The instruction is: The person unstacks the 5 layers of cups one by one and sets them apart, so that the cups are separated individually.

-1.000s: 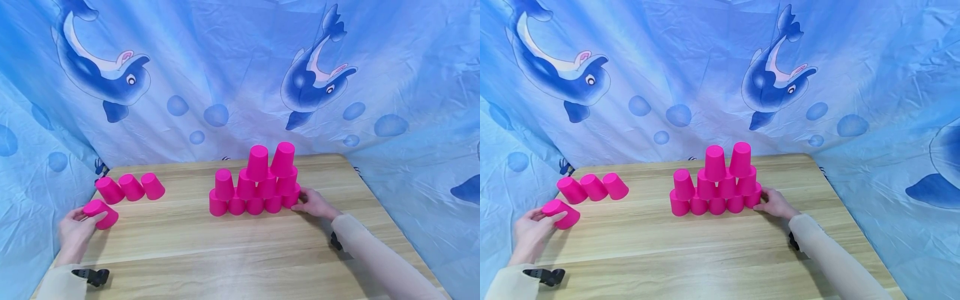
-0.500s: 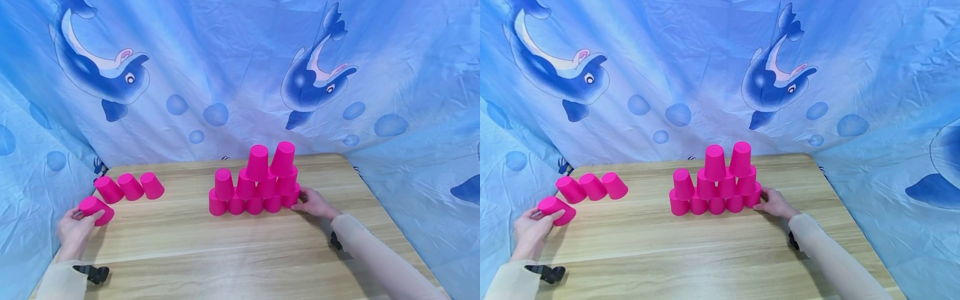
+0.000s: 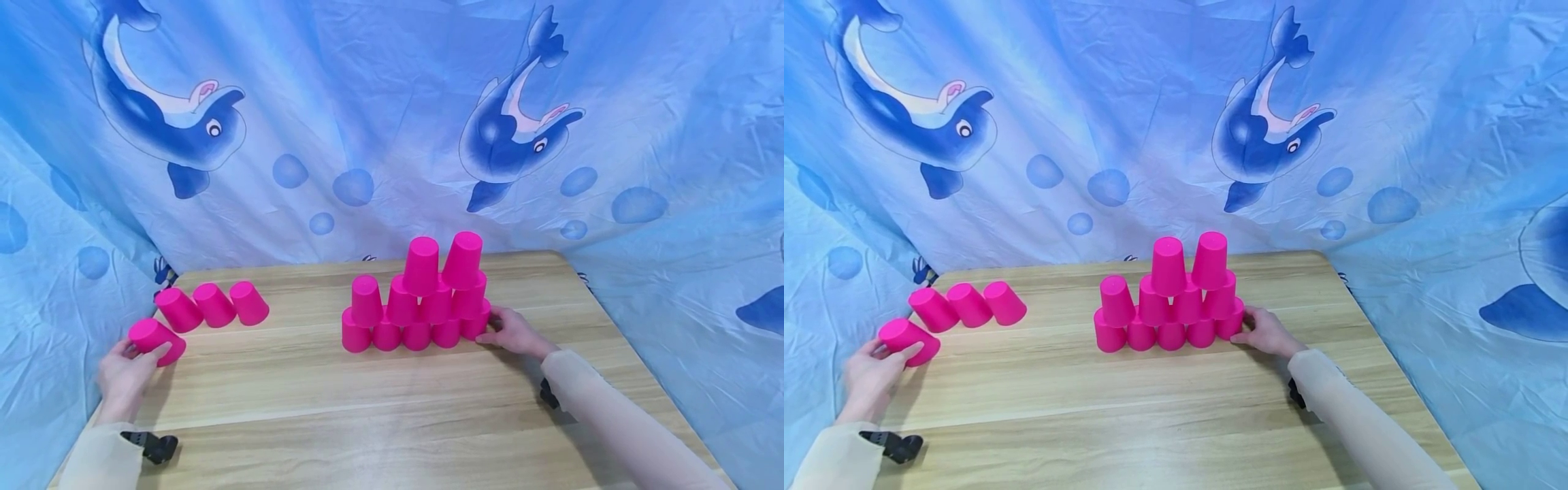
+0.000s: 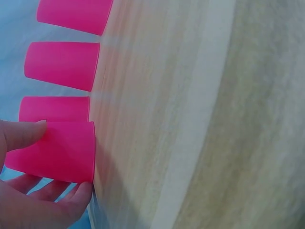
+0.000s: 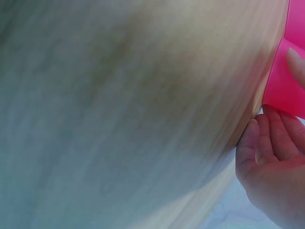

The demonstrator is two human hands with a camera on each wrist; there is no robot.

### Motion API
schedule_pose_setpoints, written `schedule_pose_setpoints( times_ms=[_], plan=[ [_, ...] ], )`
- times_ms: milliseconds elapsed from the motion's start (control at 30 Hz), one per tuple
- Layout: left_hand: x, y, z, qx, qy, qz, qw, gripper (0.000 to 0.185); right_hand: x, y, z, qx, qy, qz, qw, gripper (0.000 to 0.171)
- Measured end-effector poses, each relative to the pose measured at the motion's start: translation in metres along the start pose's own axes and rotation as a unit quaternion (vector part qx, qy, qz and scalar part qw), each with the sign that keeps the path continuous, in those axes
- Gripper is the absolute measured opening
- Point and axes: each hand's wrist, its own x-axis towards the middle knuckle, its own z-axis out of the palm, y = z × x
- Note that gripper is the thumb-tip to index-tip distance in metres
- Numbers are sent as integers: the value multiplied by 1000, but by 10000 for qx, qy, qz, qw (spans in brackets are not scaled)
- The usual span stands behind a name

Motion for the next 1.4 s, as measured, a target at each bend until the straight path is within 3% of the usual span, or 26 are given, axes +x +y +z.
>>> schedule_pose_setpoints(
  times_ms=[633, 800, 867, 967, 1033, 1100, 1167, 1267, 1400],
  plan=[
    [-2, -2, 1, 112, -35, 107, 9999, 86, -1, -1, 1, 79, -32, -121, 9999, 65],
    [-5, 0, 2, 21, -7, 144, 9999, 99, -1, 0, 1, 54, -35, -129, 9999, 64],
    [-9, 5, 1, 12, 113, 200, 9997, 105, 0, 0, 1, 51, -42, -120, 9999, 64],
    [-21, 20, 3, -70, 641, 495, 9967, 103, 0, 1, 1, 45, -30, -57, 10000, 65],
    [-31, 33, 8, -250, 1138, 936, 9888, 93, 0, 1, 1, 39, -16, -10, 10000, 66],
    [-42, 47, 16, -380, 1592, 1577, 9738, 81, 1, 2, 0, 41, 3, 28, 10000, 65],
    [-55, 63, 27, -444, 1807, 2306, 9551, 70, 0, 2, 0, 2, 9, -16, 10000, 65],
    [-78, 88, 46, -429, 1719, 3349, 9254, 60, 0, 2, 0, -14, 41, -12, 10000, 64],
    [-110, 120, 74, -450, 1105, 4224, 8985, 58, 1, 1, 1, 10, 23, -26, 10000, 65]
  ],
)
